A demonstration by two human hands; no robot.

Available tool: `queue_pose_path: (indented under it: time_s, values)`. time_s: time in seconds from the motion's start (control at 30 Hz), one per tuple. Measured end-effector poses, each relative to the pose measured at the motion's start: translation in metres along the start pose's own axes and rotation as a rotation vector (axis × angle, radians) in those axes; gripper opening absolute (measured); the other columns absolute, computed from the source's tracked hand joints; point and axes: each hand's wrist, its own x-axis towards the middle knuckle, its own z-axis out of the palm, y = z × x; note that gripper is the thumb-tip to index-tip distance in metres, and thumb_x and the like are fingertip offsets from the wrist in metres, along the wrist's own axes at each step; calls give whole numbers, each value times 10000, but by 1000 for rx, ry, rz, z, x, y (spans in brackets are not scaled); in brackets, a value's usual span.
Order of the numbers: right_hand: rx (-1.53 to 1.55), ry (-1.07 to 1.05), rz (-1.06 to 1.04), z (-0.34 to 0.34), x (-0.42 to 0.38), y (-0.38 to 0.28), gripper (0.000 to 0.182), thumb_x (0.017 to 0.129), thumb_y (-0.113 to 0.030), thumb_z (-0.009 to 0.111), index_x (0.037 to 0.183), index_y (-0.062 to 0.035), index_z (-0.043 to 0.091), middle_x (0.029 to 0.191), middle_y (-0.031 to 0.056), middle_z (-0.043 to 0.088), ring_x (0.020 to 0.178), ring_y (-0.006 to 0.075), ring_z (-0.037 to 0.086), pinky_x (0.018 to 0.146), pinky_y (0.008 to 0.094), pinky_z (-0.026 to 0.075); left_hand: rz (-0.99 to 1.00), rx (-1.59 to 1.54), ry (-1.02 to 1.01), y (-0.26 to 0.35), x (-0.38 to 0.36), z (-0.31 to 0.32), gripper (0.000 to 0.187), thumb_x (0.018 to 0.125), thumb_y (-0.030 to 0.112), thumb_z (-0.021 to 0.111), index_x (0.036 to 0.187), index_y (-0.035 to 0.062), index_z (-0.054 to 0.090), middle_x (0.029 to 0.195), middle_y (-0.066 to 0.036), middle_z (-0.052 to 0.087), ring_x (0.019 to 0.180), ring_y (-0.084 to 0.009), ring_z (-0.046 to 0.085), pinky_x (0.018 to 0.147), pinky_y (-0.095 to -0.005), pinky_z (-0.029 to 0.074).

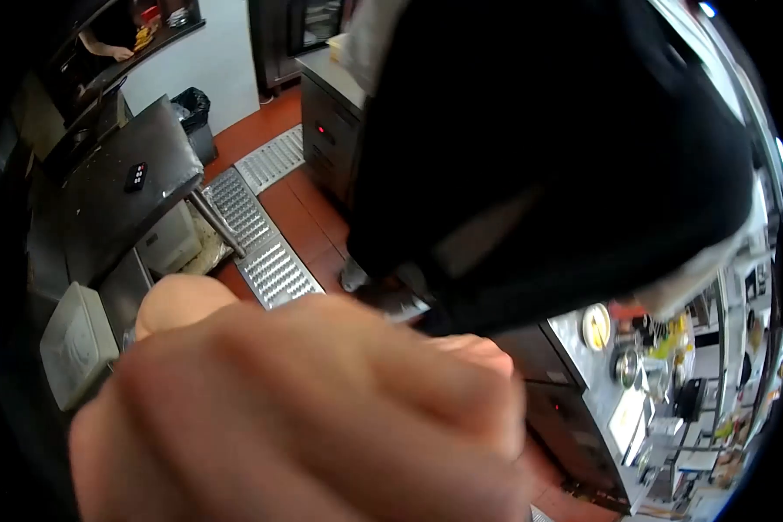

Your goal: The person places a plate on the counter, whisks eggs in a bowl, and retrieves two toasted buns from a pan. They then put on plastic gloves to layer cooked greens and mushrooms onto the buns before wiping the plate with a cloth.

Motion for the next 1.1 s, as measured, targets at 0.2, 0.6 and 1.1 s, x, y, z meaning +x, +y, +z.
queue_pose_path:
  time_s: [0.2, 0.6, 1.1]
  values:
    - [183, 66, 670, 43, 210, 174, 251, 905, -179, 560, 1041, 19, 632, 594, -33, 513, 490, 35, 414, 458, 184, 318, 89, 543, -515, 139, 29, -218, 339, 896, 231, 534, 1146, 8, 580, 853, -80, 632, 752, -195, 585, 743, -311, 488]
    - [592, 497, 522, -30, 495, 439, 358, 950, -339, 492, 950, -3, 616, 559, -27, 435, 499, 72, 365, 520, 228, 301, -1117, 1959, -290, -30, -84, -734, 628, 720, 450, 703, 1218, 98, 554, 1055, -175, 587, 1133, -336, 456, 1055, -524, 246]
    - [349, -3, 537, -197, 863, 667, 286, 940, -278, 524, 950, -19, 646, 621, -12, 575, 519, 37, 455, 519, 182, 365, -1633, 1703, 693, -25, -67, -876, 339, 747, 264, 641, 1004, 46, 672, 877, -191, 666, 837, -341, 642, 757, -407, 497]
